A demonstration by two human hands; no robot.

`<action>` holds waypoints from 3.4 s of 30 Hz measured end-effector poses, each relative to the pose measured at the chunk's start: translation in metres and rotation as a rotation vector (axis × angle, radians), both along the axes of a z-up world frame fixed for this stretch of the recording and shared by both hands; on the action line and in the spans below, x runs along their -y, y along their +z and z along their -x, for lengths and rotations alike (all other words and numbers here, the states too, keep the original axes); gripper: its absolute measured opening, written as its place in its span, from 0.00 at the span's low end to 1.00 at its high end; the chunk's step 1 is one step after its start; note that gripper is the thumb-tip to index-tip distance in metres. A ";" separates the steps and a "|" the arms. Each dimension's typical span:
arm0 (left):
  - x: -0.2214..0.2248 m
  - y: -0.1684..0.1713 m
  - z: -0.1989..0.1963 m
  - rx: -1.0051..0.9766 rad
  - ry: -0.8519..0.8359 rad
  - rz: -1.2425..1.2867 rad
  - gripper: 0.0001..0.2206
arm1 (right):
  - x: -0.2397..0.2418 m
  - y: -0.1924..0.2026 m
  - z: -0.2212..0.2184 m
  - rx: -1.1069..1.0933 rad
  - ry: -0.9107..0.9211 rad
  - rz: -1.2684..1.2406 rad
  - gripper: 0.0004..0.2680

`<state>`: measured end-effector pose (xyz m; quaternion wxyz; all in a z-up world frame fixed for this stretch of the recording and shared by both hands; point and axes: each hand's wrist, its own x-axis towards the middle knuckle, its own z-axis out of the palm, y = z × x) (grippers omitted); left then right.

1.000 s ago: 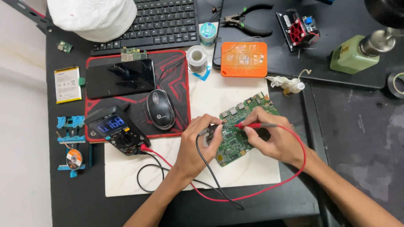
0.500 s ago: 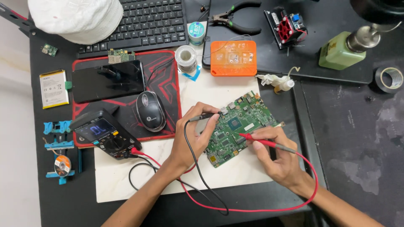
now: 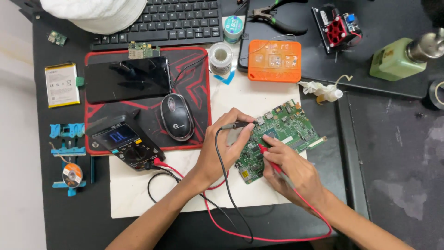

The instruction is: Repair a laptop motherboard by testing components with a multimeter, applying flux, and using a heat gun to reflow or replace a small component.

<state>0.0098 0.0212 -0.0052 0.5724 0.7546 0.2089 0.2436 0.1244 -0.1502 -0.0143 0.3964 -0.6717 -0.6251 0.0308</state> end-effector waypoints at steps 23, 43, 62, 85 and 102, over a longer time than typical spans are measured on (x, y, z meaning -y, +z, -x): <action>0.005 -0.003 0.001 -0.004 0.002 -0.087 0.06 | -0.001 -0.001 0.001 0.278 0.064 0.084 0.12; 0.007 -0.005 -0.001 -0.045 -0.003 -0.119 0.06 | -0.001 -0.002 0.001 0.275 0.069 0.056 0.11; 0.014 0.002 -0.004 -0.024 0.012 -0.167 0.06 | 0.027 0.004 -0.049 -0.290 -0.323 -0.036 0.06; 0.038 0.012 -0.011 0.025 0.161 -0.198 0.06 | 0.045 0.006 -0.034 -0.413 -0.332 0.088 0.07; 0.070 0.000 -0.030 -0.062 0.072 -0.050 0.06 | 0.049 -0.025 -0.055 -0.910 -0.316 -0.032 0.06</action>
